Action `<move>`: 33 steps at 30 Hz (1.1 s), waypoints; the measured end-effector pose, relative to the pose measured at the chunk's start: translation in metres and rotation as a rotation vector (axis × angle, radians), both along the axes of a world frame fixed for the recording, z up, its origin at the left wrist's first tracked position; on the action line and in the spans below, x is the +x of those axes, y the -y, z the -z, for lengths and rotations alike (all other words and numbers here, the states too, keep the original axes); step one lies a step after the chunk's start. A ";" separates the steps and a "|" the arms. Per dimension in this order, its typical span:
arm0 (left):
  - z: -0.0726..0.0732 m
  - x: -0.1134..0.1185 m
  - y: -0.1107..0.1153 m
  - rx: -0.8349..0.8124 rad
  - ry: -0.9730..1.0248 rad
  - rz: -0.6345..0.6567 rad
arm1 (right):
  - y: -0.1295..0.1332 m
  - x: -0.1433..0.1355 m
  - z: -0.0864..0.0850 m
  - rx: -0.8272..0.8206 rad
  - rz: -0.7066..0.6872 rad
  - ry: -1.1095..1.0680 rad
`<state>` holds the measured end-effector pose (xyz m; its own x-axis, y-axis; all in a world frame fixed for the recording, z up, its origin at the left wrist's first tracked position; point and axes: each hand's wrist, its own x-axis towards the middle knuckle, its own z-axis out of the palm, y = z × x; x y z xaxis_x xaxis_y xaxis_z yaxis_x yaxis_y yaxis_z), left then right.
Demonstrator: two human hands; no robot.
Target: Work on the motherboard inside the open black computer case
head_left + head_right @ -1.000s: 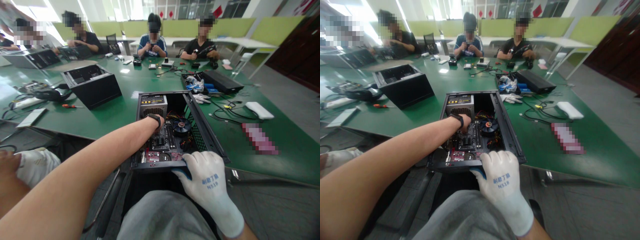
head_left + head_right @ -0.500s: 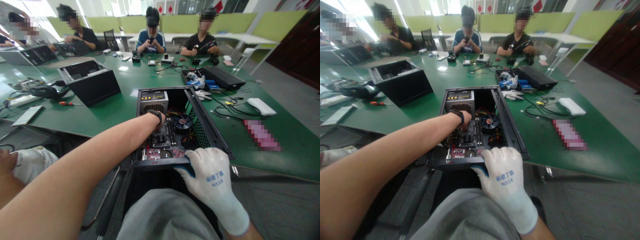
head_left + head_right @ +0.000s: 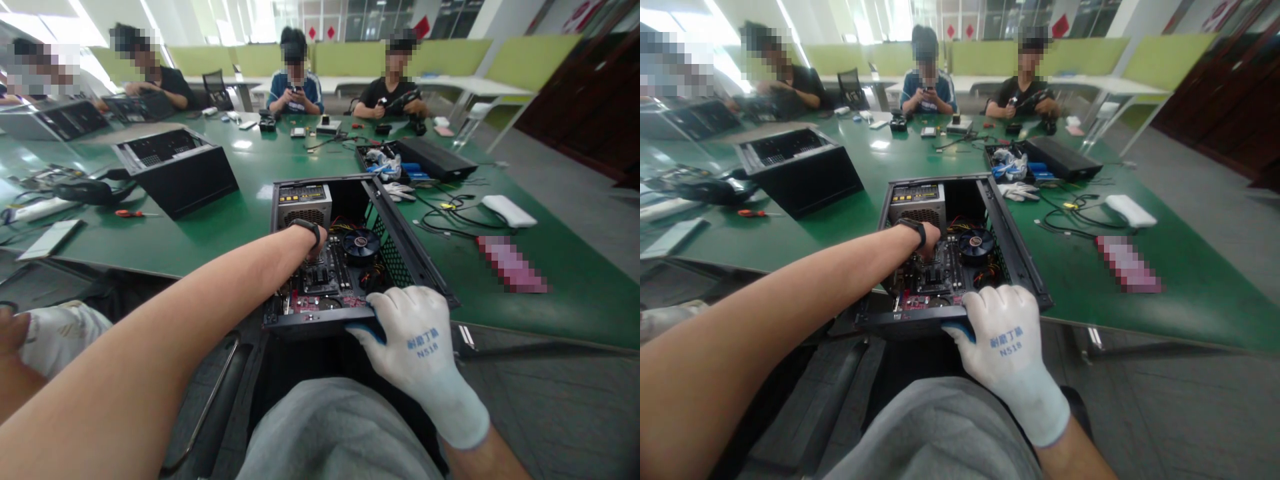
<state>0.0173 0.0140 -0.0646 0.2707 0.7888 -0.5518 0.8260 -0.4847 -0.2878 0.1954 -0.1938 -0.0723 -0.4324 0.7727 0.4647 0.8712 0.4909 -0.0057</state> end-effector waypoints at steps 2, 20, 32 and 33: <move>-0.003 0.001 0.002 0.005 0.003 0.009 | 0.000 0.000 0.000 0.001 0.004 -0.002; 0.006 -0.005 -0.006 0.025 0.040 -0.024 | 0.000 -0.002 0.000 0.028 0.015 0.021; 0.004 -0.001 -0.002 0.011 0.088 -0.041 | 0.000 -0.001 0.003 0.028 0.015 0.025; 0.003 0.000 -0.001 0.011 0.089 -0.045 | 0.000 -0.001 0.003 0.030 0.017 0.024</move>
